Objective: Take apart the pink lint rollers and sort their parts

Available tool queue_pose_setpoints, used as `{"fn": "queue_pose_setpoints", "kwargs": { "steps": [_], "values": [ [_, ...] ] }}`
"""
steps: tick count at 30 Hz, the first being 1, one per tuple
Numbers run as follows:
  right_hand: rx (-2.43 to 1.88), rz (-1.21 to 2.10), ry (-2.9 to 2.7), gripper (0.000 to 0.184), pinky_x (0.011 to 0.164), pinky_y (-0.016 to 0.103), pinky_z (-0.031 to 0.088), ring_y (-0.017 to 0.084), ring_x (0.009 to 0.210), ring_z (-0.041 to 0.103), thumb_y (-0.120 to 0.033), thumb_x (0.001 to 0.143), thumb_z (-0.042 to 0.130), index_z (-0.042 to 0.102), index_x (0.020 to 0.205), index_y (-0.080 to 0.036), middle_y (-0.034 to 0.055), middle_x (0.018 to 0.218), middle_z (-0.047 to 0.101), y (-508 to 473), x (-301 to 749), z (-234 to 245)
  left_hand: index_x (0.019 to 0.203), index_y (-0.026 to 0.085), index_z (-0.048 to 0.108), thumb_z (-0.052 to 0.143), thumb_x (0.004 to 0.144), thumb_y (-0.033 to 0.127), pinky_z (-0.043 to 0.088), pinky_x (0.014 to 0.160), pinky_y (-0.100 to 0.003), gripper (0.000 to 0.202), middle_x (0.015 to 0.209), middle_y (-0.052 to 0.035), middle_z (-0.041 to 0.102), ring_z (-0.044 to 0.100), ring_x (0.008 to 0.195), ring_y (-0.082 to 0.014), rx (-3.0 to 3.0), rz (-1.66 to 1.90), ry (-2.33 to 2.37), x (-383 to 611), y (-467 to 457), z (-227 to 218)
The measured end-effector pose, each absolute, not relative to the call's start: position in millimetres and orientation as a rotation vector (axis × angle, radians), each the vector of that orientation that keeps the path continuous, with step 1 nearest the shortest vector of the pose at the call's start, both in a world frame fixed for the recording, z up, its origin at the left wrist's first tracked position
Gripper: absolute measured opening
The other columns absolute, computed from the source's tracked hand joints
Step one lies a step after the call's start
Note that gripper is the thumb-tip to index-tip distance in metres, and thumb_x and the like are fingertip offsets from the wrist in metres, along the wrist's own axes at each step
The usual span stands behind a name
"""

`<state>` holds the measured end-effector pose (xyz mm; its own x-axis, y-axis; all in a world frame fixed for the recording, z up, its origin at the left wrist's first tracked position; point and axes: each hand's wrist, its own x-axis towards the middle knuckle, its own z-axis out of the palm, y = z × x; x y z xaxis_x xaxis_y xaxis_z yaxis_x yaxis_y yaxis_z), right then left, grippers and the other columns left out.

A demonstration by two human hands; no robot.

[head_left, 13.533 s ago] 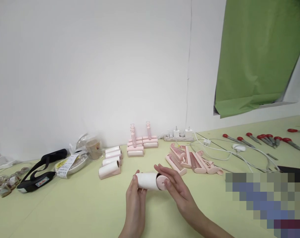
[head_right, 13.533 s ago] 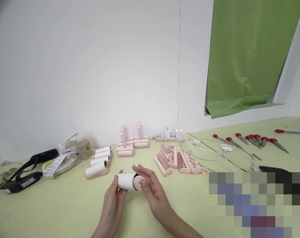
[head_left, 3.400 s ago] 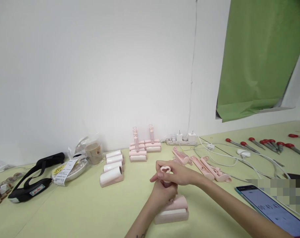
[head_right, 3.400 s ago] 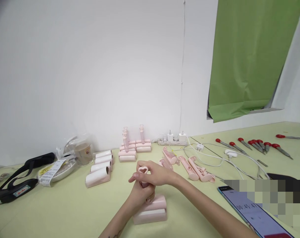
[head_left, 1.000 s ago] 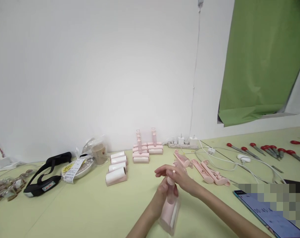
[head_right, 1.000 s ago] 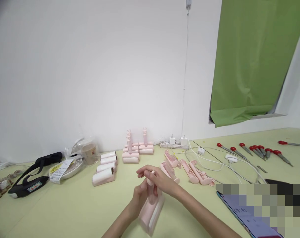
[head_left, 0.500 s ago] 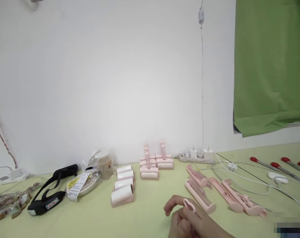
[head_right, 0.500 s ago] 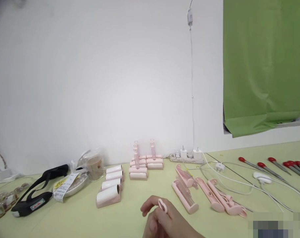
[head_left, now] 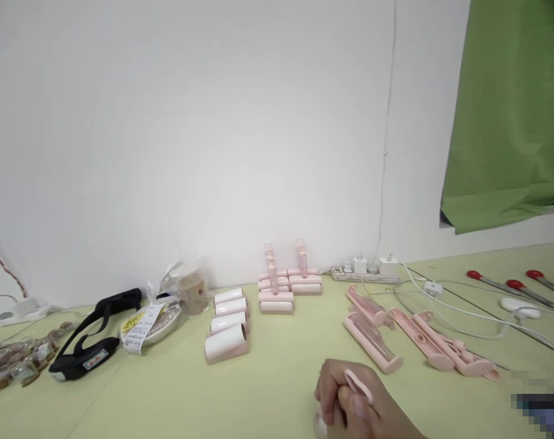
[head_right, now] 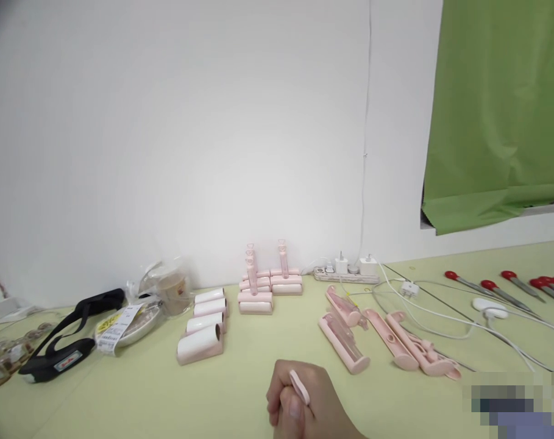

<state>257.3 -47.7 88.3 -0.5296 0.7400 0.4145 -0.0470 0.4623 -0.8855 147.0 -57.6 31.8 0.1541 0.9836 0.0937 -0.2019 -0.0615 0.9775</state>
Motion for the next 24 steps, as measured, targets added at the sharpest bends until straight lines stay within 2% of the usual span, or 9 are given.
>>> {"fn": "queue_pose_setpoints", "kwargs": {
  "steps": [4,7,9,12,15,18,20,22,24],
  "values": [
    [-0.638,1.129,-1.861,0.025,0.047,0.024,0.037,0.014,0.050,0.048,-0.032,0.072,0.039,0.050,0.055,-0.018,0.0030,0.053,0.054,-47,260,89,0.068,0.019,0.057,0.057,0.063,0.036,0.038,0.076,-0.030,0.018,0.077,-0.0058,0.059,0.048,0.093,-0.0270,1.096,1.299,1.033,171,-60,22],
    [-0.651,1.104,-1.865,0.022,0.047,0.024,0.037,0.013,0.050,0.048,-0.028,0.072,0.038,0.049,0.056,-0.018,0.0023,0.054,0.054,-47,262,88,0.074,0.018,0.057,0.055,0.063,0.042,0.036,0.080,-0.030,0.027,0.084,-0.0070,0.058,0.045,0.098,-0.0271,1.048,1.352,1.090,187,-57,15],
    [-0.645,1.098,-1.868,0.020,0.048,0.024,0.038,0.013,0.051,0.048,-0.027,0.071,0.038,0.048,0.055,-0.018,0.0022,0.055,0.054,-48,262,88,0.078,0.017,0.057,0.054,0.063,0.047,0.037,0.074,-0.029,0.034,0.082,-0.0068,0.058,0.048,0.091,-0.0250,1.018,1.377,1.110,192,-55,14],
    [-0.683,1.142,-1.890,0.019,0.047,0.023,0.039,0.013,0.052,0.049,-0.026,0.071,0.041,0.048,0.056,-0.018,0.0015,0.057,0.054,-47,264,91,0.084,0.015,0.053,0.052,0.058,0.061,0.035,0.050,-0.026,0.053,0.062,-0.0025,0.054,0.050,0.059,-0.0166,0.946,1.288,1.119,191,-56,20],
    [-0.798,1.337,-1.914,0.019,0.039,0.020,0.037,0.010,0.048,0.048,-0.031,0.077,0.040,0.053,0.072,-0.018,0.0003,0.066,0.055,-46,267,98,0.082,0.016,0.046,0.053,0.045,0.073,0.016,0.034,-0.019,0.068,0.038,0.0098,0.031,0.025,0.032,-0.0047,0.939,1.203,0.984,190,-58,32],
    [-0.759,1.350,-1.944,0.025,0.051,0.023,0.044,0.013,0.060,0.054,-0.038,0.078,0.045,0.053,0.090,-0.018,0.0021,0.075,0.058,-46,274,110,0.076,0.017,0.044,0.045,0.045,0.080,0.011,0.030,-0.017,0.070,0.034,0.0122,0.024,0.018,0.028,-0.0022,1.029,1.237,0.695,190,-61,42],
    [-0.703,1.286,-1.962,0.027,0.067,0.028,0.045,0.017,0.074,0.056,-0.038,0.078,0.046,0.053,0.093,-0.017,0.0043,0.080,0.059,-48,279,119,0.072,0.016,0.046,0.035,0.049,0.083,0.018,0.029,-0.016,0.071,0.032,0.0096,0.030,0.024,0.027,-0.0034,1.077,1.237,0.584,190,-62,45],
    [-0.693,1.252,-1.994,0.026,0.073,0.031,0.043,0.018,0.079,0.056,-0.036,0.078,0.045,0.053,0.096,-0.018,0.0053,0.083,0.060,-52,283,126,0.066,0.015,0.050,0.026,0.050,0.085,0.025,0.030,-0.018,0.076,0.033,0.0061,0.036,0.032,0.027,-0.0058,1.129,1.171,0.596,188,-64,45],
    [-0.727,1.197,-2.030,0.024,0.077,0.032,0.041,0.019,0.085,0.055,-0.027,0.076,0.046,0.053,0.097,-0.020,0.0049,0.088,0.060,-55,284,129,0.062,0.014,0.053,0.030,0.052,0.083,0.034,0.034,-0.023,0.073,0.035,0.0025,0.042,0.042,0.031,-0.0098,1.183,1.087,0.680,184,-66,43]
  ]
}}
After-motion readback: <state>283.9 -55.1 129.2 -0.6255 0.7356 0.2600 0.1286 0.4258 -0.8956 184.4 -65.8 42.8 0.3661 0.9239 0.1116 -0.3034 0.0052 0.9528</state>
